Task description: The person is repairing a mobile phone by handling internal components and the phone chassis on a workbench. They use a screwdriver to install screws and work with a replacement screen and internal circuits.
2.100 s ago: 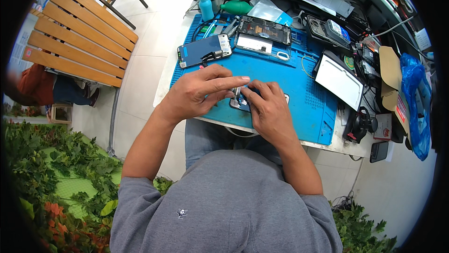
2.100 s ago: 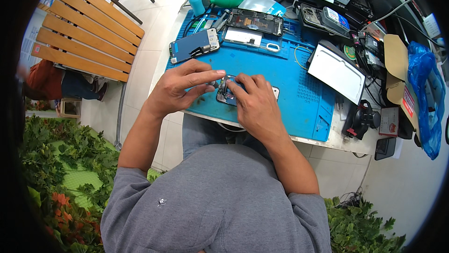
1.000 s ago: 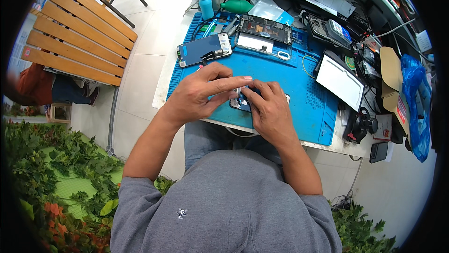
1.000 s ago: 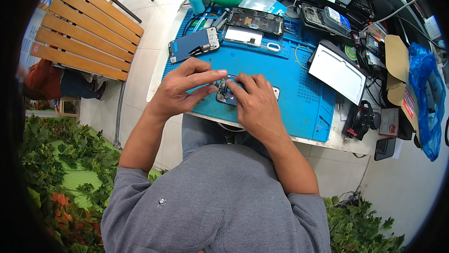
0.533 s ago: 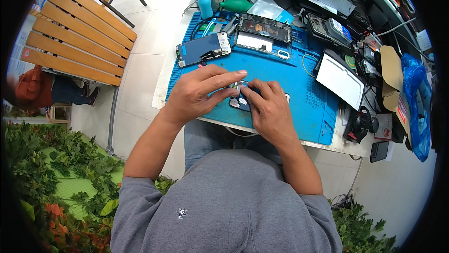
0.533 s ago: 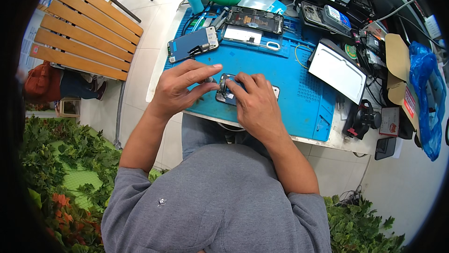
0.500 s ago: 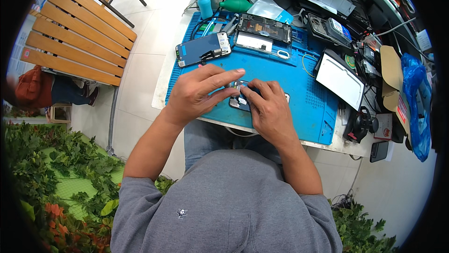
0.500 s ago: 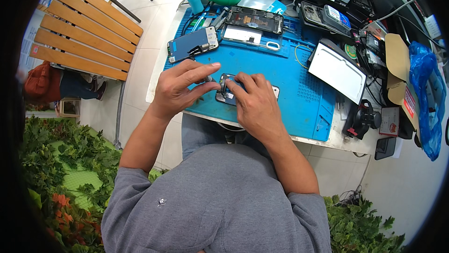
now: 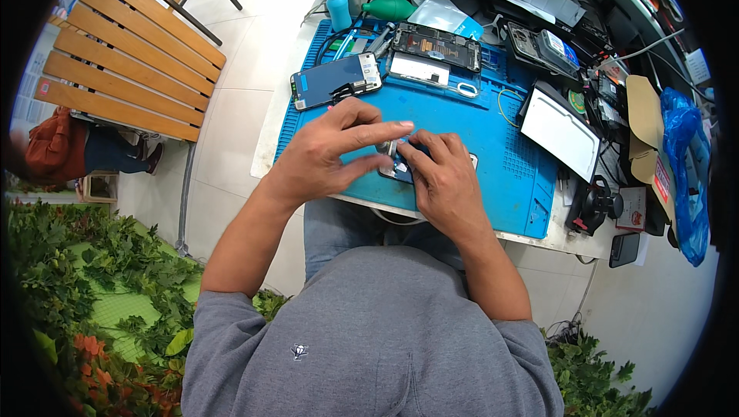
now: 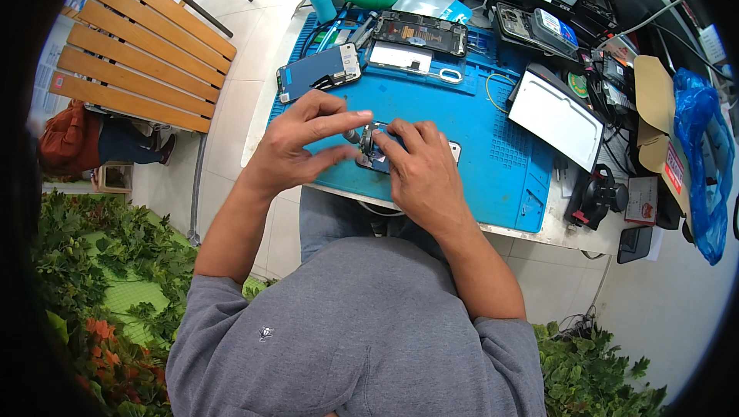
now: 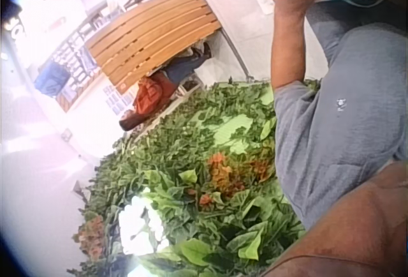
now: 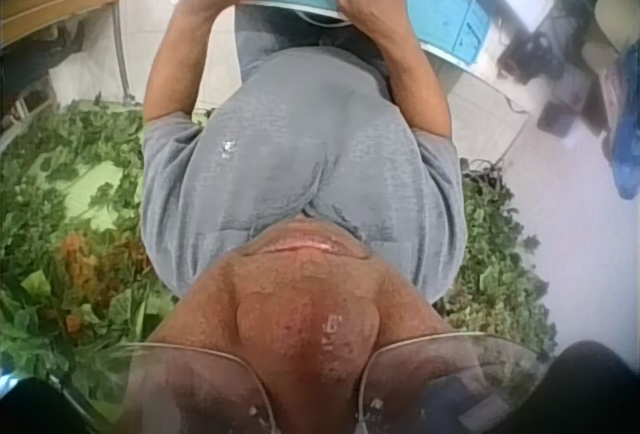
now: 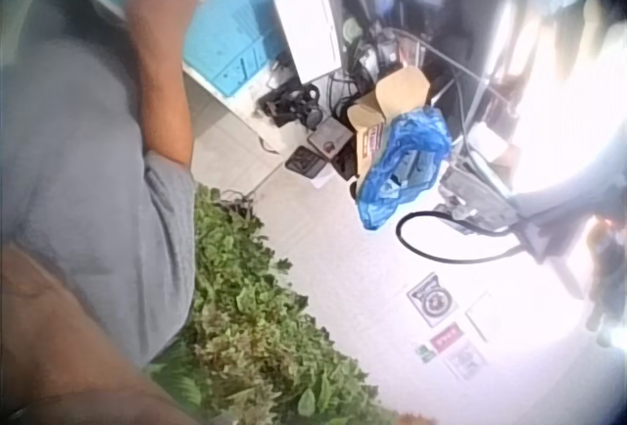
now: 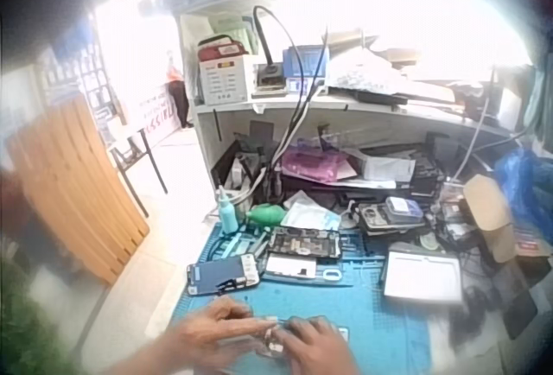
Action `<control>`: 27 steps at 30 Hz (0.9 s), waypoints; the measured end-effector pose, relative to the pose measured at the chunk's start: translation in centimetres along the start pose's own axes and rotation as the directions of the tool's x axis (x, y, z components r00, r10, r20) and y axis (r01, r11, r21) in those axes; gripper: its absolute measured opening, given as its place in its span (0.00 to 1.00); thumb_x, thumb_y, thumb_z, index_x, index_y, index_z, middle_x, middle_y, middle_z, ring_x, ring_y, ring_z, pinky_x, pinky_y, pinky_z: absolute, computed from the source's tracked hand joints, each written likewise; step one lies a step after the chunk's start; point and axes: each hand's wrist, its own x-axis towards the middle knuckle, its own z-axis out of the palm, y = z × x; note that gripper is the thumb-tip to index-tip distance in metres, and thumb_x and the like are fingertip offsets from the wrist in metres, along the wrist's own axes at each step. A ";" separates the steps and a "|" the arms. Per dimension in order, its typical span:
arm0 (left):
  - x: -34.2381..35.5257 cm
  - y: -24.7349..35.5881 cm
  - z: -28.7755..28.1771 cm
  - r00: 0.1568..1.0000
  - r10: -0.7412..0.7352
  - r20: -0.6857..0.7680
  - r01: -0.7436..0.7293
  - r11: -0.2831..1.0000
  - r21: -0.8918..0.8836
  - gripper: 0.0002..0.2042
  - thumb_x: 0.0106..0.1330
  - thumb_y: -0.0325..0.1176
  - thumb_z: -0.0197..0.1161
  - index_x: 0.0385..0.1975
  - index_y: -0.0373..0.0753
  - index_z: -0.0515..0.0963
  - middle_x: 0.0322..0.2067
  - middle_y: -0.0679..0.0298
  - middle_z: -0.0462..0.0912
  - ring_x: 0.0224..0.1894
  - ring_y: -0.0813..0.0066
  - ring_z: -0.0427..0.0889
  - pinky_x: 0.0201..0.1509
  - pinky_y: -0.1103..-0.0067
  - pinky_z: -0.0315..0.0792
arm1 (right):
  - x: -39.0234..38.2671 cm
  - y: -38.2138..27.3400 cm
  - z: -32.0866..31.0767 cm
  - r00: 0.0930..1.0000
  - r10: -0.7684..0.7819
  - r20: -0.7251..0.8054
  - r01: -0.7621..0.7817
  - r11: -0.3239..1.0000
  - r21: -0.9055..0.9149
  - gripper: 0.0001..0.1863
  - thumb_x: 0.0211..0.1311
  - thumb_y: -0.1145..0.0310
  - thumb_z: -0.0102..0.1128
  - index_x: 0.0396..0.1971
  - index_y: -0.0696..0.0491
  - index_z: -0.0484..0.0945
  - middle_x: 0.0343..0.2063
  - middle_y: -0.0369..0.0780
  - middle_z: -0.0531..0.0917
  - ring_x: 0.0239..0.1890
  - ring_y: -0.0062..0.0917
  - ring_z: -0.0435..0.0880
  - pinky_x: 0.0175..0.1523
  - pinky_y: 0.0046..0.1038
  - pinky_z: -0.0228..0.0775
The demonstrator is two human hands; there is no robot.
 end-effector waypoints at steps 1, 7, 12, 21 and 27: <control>-0.1 0.0 -0.1 0.999 -0.047 0.015 0.046 0.998 0.037 0.30 0.62 0.18 0.81 0.67 0.43 0.89 0.53 0.56 0.94 0.52 0.63 0.94 0.56 0.69 0.90 | 0.0 0.0 0.0 1.000 0.000 0.006 0.000 1.000 0.000 0.23 0.66 0.79 0.70 0.61 0.53 0.90 0.57 0.39 0.87 0.58 0.39 0.82 0.62 0.43 0.76; -0.2 0.0 0.8 0.999 -0.022 -0.047 0.018 0.997 -0.073 0.32 0.67 0.14 0.75 0.71 0.49 0.88 0.50 0.58 0.91 0.52 0.64 0.92 0.55 0.71 0.88 | 0.0 0.0 0.0 1.000 0.000 0.012 0.000 1.000 0.004 0.23 0.66 0.79 0.70 0.61 0.53 0.90 0.57 0.40 0.86 0.58 0.39 0.82 0.62 0.43 0.76; -0.1 0.3 0.4 1.000 -0.024 -0.019 0.024 0.999 -0.045 0.32 0.66 0.14 0.75 0.70 0.50 0.88 0.53 0.57 0.90 0.53 0.63 0.92 0.57 0.68 0.88 | 0.0 0.0 0.0 1.000 -0.001 0.003 0.001 1.000 0.012 0.24 0.66 0.80 0.70 0.62 0.53 0.90 0.57 0.39 0.86 0.58 0.39 0.82 0.62 0.43 0.76; -0.2 0.1 0.3 0.999 -0.033 -0.003 0.033 0.999 -0.034 0.31 0.66 0.17 0.77 0.70 0.48 0.88 0.54 0.58 0.91 0.54 0.59 0.92 0.58 0.66 0.88 | 0.0 0.1 0.0 1.000 0.000 0.016 0.000 1.000 0.008 0.24 0.65 0.79 0.70 0.62 0.53 0.90 0.58 0.39 0.86 0.59 0.39 0.82 0.62 0.43 0.76; 0.1 0.5 0.1 1.000 -0.010 0.020 0.011 0.998 -0.066 0.32 0.64 0.18 0.80 0.71 0.46 0.87 0.52 0.58 0.91 0.55 0.59 0.91 0.58 0.66 0.88 | 0.0 0.0 0.0 1.000 0.001 0.008 -0.001 1.000 0.003 0.24 0.65 0.79 0.70 0.62 0.53 0.90 0.58 0.39 0.86 0.59 0.39 0.82 0.62 0.43 0.76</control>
